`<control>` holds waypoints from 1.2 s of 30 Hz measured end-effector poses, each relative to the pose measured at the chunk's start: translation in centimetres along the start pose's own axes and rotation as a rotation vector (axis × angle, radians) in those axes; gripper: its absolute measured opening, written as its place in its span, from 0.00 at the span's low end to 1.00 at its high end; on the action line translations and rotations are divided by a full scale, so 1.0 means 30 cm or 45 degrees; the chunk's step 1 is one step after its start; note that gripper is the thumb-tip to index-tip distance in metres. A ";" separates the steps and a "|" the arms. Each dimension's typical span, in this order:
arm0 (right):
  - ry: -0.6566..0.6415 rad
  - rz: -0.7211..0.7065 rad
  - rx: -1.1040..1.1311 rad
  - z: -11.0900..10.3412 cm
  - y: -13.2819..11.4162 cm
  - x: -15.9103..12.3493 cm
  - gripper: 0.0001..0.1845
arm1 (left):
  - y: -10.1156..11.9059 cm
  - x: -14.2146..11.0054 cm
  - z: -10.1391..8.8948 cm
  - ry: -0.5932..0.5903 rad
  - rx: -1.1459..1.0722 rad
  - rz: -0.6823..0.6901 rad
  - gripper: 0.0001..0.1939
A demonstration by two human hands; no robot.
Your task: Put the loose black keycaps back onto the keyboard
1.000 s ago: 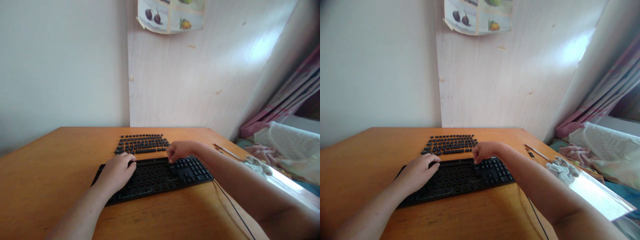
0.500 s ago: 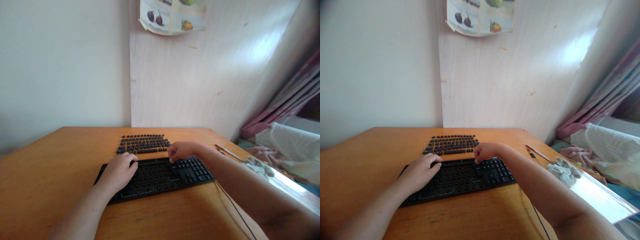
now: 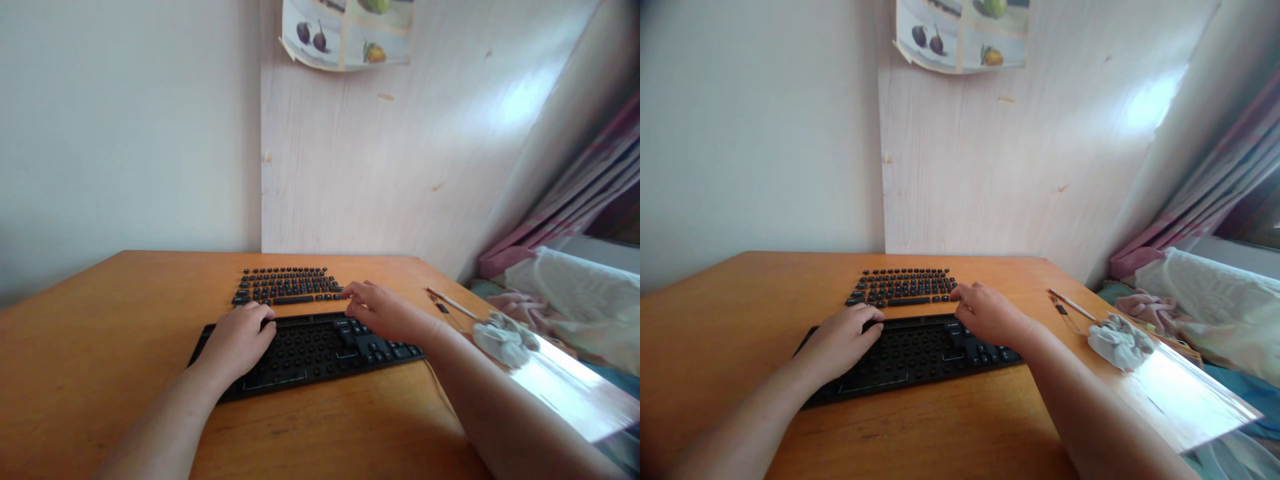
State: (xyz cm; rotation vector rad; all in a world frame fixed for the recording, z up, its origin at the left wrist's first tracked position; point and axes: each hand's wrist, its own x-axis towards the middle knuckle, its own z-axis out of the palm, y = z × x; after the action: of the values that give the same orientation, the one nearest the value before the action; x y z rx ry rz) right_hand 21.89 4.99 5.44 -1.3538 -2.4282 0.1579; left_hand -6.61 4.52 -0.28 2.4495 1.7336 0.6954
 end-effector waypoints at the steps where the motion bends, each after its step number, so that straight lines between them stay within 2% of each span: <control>1: 0.007 -0.003 -0.021 0.007 -0.005 -0.008 0.17 | -0.001 0.000 0.001 -0.001 0.001 0.001 0.10; 9: -0.022 -0.013 -0.106 0.051 -0.010 -0.022 0.18 | -0.001 -0.003 0.004 0.000 0.007 -0.023 0.10; 22: -0.060 -0.066 -0.158 0.068 -0.023 -0.024 0.16 | 0.002 -0.003 0.003 0.007 0.016 -0.018 0.10; 31: 0.014 0.010 -0.121 0.063 -0.016 -0.023 0.16 | 0.006 -0.004 0.000 0.012 0.003 -0.019 0.10; 36: 0.003 -0.055 -0.098 0.070 -0.029 -0.026 0.14 | 0.010 -0.003 -0.003 0.002 0.012 -0.020 0.10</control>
State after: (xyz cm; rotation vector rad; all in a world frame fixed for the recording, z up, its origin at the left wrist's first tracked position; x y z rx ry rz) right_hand 20.81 4.04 3.51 -1.3314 -2.4831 0.0520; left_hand -6.41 4.31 -0.15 2.4392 1.7591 0.6897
